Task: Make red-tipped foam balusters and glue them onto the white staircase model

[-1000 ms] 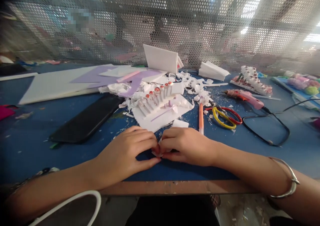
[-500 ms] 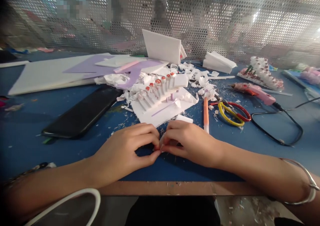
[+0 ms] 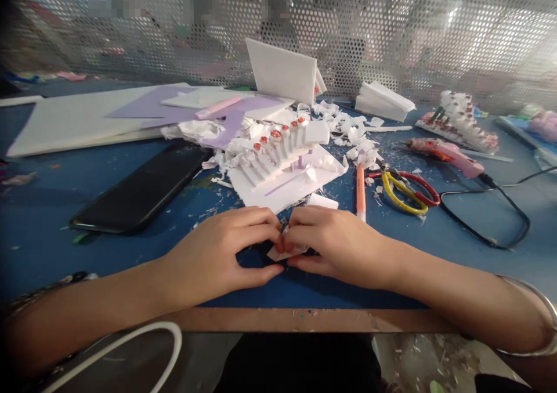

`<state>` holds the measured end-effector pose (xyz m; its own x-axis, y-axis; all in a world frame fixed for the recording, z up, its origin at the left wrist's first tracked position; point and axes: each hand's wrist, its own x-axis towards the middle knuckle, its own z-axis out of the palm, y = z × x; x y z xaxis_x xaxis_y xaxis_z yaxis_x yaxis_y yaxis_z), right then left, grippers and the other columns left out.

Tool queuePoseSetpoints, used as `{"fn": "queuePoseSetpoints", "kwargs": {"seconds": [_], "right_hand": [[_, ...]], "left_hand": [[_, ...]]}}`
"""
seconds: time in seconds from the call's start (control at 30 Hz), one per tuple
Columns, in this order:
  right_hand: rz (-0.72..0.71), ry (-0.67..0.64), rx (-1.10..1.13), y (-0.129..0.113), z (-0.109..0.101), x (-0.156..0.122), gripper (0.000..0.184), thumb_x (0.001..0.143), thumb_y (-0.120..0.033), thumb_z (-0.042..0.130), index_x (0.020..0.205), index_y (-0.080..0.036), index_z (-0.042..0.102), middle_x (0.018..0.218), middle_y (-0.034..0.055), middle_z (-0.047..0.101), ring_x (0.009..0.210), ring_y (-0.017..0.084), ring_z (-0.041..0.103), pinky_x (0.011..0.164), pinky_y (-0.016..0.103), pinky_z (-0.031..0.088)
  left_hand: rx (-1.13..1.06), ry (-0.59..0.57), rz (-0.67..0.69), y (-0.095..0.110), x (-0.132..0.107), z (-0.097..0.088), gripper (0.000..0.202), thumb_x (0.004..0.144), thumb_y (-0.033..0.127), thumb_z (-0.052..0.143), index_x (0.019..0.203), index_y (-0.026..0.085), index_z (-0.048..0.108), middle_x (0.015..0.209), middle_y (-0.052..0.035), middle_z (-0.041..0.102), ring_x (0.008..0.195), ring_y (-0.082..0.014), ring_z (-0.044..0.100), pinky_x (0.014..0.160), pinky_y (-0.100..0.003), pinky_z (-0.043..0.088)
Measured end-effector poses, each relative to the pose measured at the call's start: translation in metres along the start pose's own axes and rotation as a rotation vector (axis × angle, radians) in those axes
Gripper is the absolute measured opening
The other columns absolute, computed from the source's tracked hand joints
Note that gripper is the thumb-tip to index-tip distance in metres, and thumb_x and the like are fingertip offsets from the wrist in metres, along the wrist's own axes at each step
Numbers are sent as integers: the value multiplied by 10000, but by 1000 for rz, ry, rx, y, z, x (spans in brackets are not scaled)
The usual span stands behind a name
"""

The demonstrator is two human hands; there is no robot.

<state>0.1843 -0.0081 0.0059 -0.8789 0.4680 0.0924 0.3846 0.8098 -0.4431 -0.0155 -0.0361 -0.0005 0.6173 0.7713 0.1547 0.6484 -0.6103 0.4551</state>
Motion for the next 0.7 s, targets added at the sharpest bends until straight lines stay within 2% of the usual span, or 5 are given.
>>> {"fn": "queuePoseSetpoints", "kwargs": {"seconds": [0.13, 0.33, 0.53, 0.7], "right_hand": [[-11, -16, -88, -1, 0, 0, 170, 849, -265, 490, 960, -199, 600, 921, 33, 557, 840, 128, 533, 754, 252, 441], [-66, 1, -283, -7, 1, -1, 255, 900, -239, 362, 922, -140, 596, 853, 60, 571, 782, 142, 541, 707, 275, 455], [-13, 26, -264, -8, 3, 0, 158, 844, -276, 481, 880, -170, 592, 857, 39, 572, 795, 144, 549, 698, 263, 449], [-20, 57, -275, -9, 8, 2, 151, 851, -251, 462, 852, -155, 579, 857, 47, 560, 769, 132, 533, 674, 248, 443]], "left_hand": [[-18, 0, -37, -1, 1, 1, 52, 729, 242, 577, 756, 200, 589, 817, 24, 569, 781, -131, 542, 678, -235, 377], [-26, -4, -38, 0, 1, 0, 85, 706, 261, 597, 769, 205, 590, 809, 33, 561, 779, -130, 539, 655, -228, 376], [-80, -15, -51, -1, 3, -1, 41, 722, 191, 564, 728, 197, 604, 800, 27, 576, 783, -125, 539, 685, -229, 380], [-168, -20, -63, -3, 3, -3, 35, 729, 175, 567, 700, 180, 585, 765, 30, 567, 725, -103, 536, 663, -215, 386]]}}
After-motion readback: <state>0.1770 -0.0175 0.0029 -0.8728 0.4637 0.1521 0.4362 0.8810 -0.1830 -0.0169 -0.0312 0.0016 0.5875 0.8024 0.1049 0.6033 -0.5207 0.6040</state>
